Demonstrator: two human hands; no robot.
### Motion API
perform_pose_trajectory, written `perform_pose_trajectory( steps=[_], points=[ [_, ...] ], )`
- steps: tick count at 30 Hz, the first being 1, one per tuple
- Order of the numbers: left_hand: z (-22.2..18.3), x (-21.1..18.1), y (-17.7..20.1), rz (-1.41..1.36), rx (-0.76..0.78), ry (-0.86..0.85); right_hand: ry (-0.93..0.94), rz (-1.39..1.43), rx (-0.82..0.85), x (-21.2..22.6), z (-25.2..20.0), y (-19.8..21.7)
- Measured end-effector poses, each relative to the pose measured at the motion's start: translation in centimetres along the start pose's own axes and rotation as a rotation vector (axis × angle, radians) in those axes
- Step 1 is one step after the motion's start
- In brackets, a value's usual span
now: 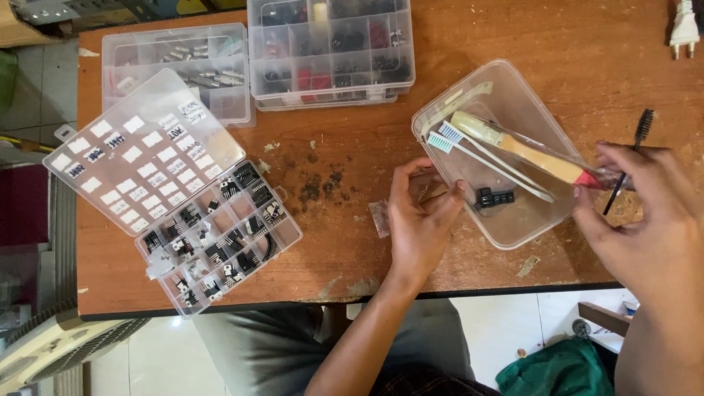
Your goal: Sorting small electronic components into a multi-compartment plastic organizer box at a repair bench.
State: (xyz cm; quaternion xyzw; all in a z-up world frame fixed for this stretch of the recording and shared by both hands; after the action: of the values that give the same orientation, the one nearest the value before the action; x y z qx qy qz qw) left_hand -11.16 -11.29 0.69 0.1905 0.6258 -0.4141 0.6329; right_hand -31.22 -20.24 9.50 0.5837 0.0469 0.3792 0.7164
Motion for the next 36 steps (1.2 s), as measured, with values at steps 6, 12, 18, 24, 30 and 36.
perform_pose_trajectory(
  steps=[6,12,18,24,30,36],
  points=[
    [0.6,-1.2,-0.4,0.029,0.049,0.14,0.107,0.045,0.071,2.0,0.9,1.2],
    [0.2,-2.0,1.8,0.218,0.033,-0.073,0.111,0.115,0.268,1.9,2.8,-2.2],
    [-0.3,-2.1,5.2,0.071,-0.06,-0.082,0.112,0.502,0.241,3.9,0.1,-2.5],
    [-1.2,-3.9,7.3,-0.254,-0.142,-0.082,0.014,0.882,0.309,9.8,-2.2,-5.7],
    [-2.2,-4.2,9.2,-0.258,-0.156,-0.109,-0.123,0.793,0.099,12.6,-2.9,-10.1],
    [-2.3,-4.5,10.7,-0.218,-0.169,-0.164,-0.093,0.724,0.049,15.8,-2.8,-9.7]
  ],
)
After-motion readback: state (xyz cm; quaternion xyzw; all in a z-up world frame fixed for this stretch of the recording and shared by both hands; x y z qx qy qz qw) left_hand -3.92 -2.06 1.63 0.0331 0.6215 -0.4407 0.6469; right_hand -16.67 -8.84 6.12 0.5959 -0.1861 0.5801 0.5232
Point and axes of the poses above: each hand's wrist, its own z-axis towards the middle knuckle, its own y-axis out of the back of the hand, x = y × z, the point moved 4 cm from there along z, towards the middle knuckle, and after that the axes turned 13 degrees about -y, right-handed, at the moved point
